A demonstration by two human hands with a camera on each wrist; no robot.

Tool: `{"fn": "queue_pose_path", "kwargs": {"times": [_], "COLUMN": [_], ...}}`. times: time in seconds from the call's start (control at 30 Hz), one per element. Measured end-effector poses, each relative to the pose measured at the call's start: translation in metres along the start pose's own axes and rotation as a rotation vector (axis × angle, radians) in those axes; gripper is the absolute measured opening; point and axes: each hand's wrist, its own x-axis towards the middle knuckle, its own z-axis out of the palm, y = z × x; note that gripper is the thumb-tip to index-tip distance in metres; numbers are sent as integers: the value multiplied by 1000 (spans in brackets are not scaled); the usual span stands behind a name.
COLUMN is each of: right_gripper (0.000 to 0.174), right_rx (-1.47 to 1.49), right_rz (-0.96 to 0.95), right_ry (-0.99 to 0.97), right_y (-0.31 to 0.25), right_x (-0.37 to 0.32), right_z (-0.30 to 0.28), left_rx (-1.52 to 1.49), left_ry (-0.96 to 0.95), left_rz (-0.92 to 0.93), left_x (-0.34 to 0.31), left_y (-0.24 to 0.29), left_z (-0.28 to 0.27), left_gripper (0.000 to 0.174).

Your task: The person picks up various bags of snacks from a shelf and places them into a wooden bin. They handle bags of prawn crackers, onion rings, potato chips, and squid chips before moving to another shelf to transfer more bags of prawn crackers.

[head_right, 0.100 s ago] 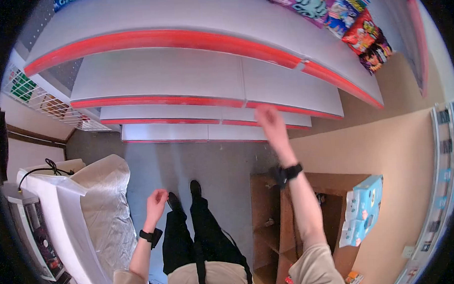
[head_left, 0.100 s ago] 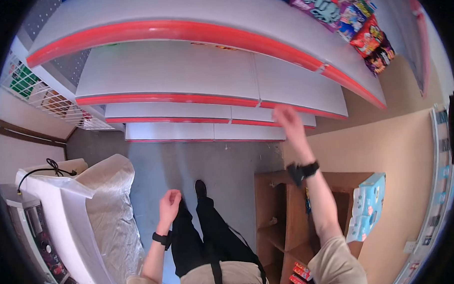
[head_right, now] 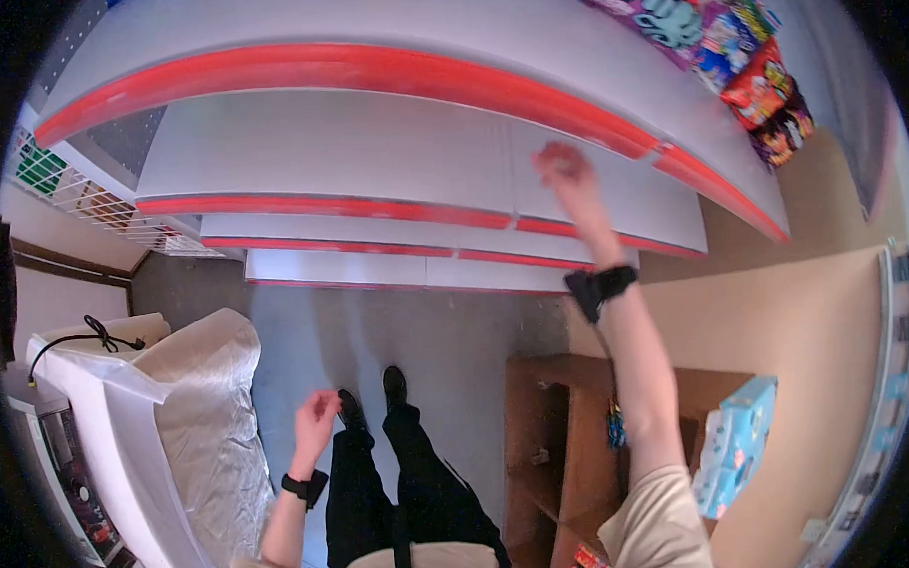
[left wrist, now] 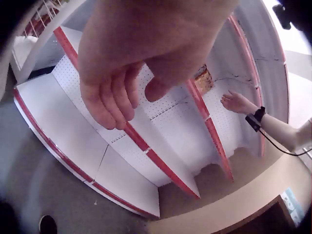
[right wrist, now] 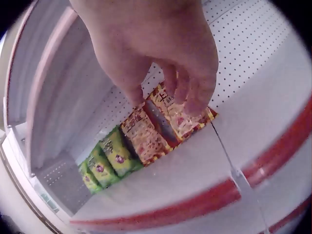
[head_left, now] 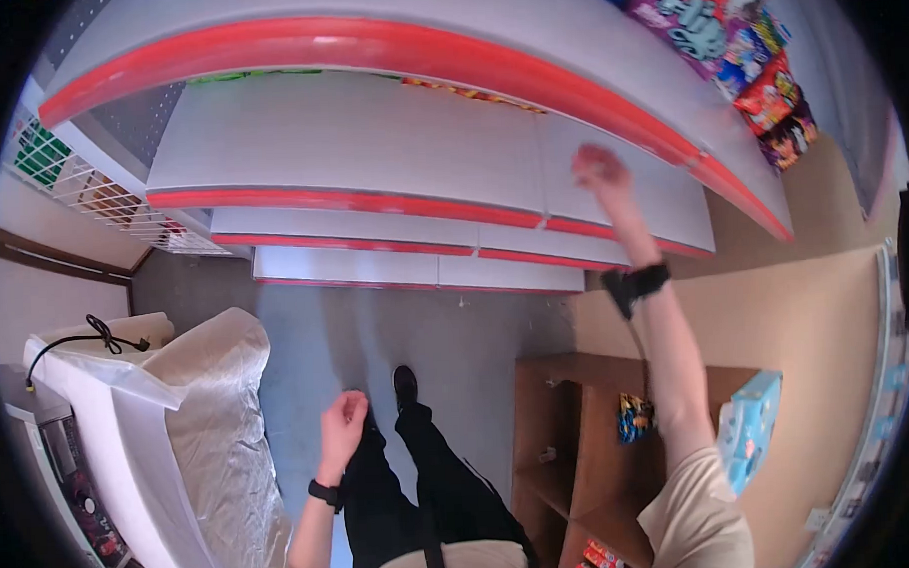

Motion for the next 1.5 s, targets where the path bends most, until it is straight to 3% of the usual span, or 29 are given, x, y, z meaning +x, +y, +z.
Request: {"fn": "queue_pose_path", "kwargs": {"times": [0.03, 0.1, 0.13, 0.17, 0.23, 0.3, 0.4, 0.47, 0.73, 0.8, 0.83, 0.9, 0.93, 0.97, 1.0, 1.07, 1.13, 1.17, 1.2, 1.3, 1.37, 1.43, 1.47, 1.5], "right_gripper": [33, 35, 35, 37, 39, 40, 42, 43, 47, 48, 48, 54, 56, 63, 68, 73, 74, 74, 73, 71, 69, 65, 58, 49], "right_rx": [-41, -573, -569, -959, -1347, -888, 171, 360, 466, 448, 394, 383, 453, 401, 404, 342, 340, 372, 394, 372, 364, 130, -75, 42], "right_rz": [-147, -327, -334, -439, -543, -397, -7, 75, 94, 104, 116, 232, 330, 453, 396, 456, 539, 577, 608, 555, 541, 298, 191, 247], "right_ry": [44, 202, 197, 230, 253, 158, 79, 71, 66, 18, -15, -124, -133, -154, -198, -261, -338, -402, -392, -406, -426, -649, -562, -413], "right_y": [5, 61, 76, 89, 122, 135, 118, 105, 83, 75, 32, 46, 19, 14, 16, 22, 29, 34, 30, 31, 29, 19, 21, 7], "right_x": [33, 101, 122, 138, 175, 192, 200, 203, 173, 135, 92, 32, -10, -47, -80, -138, -182, -198, -210, -237, -234, -207, -191, -163], "right_z": [-7, -37, -45, -52, -58, -44, -3, 12, -10, -28, -20, -45, -35, -33, -23, 3, 36, 52, 71, 111, 115, 109, 98, 89], "left_rx": [-6, -63, -66, -81, -84, -121, -160, -162, -109, -100, -93, -89, -84, -97, -107, -79, -138, -154, -244, -157, -123, -227, -327, -311], "left_ry": [23, 65, 73, 82, 77, 89, 94, 92, 129, 139, 152, 136, 120, 44, 0, -165, -268, -370, -399, -398, -269, -241, -208, -158], "left_rz": [-14, -35, -35, -72, -117, -149, -191, -198, -119, -74, -23, 33, 90, 95, 124, 219, 321, 261, 287, 228, 98, 74, 57, 50], "left_x": [8, 7, 11, 11, 16, 14, 11, 13, 37, 38, 38, 37, 35, 33, 31, 28, 25, 23, 24, 23, 27, 28, 30, 28], "left_y": [-3, -21, -25, -27, -28, -31, -35, -35, -12, 6, 16, 35, 48, 68, 77, 92, 98, 98, 106, 111, 101, 93, 89, 85], "left_z": [4, 16, 20, 23, 27, 36, 46, 50, 46, 44, 44, 50, 54, 57, 64, 75, 92, 98, 105, 110, 107, 96, 90, 84], "left_gripper": [18, 17, 17, 16, 15, 15, 15, 15, 16, 16, 16, 17, 19, 23, 27, 44, 69, 88, 93, 94, 94, 93, 92, 88]}}
